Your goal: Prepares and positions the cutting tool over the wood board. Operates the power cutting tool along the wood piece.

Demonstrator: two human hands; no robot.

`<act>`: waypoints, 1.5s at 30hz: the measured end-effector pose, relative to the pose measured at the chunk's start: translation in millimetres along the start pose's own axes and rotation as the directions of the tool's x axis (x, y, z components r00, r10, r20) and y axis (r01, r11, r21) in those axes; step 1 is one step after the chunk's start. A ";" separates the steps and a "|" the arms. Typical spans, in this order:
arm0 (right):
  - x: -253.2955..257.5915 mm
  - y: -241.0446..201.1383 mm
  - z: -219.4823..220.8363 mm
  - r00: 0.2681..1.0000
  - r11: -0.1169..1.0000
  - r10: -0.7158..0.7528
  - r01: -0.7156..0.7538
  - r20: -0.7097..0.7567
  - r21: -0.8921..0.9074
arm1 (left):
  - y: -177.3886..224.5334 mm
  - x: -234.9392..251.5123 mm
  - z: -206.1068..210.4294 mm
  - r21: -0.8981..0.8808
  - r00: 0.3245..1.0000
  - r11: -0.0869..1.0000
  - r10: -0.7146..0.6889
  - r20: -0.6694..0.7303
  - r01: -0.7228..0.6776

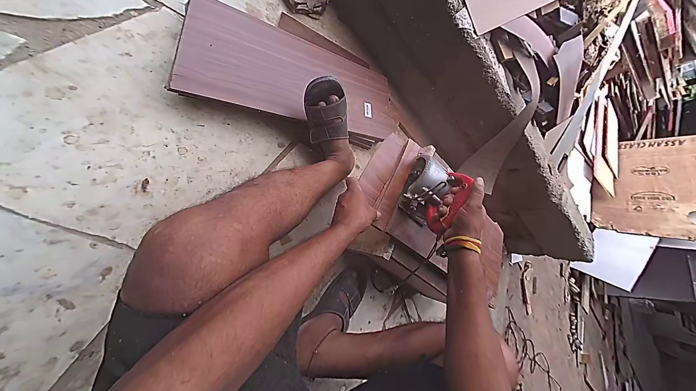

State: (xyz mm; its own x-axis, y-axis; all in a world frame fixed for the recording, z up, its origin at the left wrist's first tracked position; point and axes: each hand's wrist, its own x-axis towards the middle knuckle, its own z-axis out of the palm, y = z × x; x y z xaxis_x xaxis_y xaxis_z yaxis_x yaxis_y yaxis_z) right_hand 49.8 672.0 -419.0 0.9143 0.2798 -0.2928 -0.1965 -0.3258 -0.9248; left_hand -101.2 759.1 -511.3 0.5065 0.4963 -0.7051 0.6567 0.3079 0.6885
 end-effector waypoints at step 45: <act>75.1 -58.4 -39.8 0.965 0.757 0.136 -0.248 0.225 0.605 | -12.8 2.3 3.0 -0.293 0.963 0.919 -0.230 0.138 0.262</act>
State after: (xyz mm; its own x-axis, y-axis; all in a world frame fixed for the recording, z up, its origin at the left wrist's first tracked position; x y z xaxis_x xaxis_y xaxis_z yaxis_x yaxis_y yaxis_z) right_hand 144.1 676.1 -377.4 0.7758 0.4285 -0.4631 -0.5895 0.2308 -0.7741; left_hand -106.8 753.8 -522.2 0.4140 0.2949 -0.8612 0.5725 0.6512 0.4982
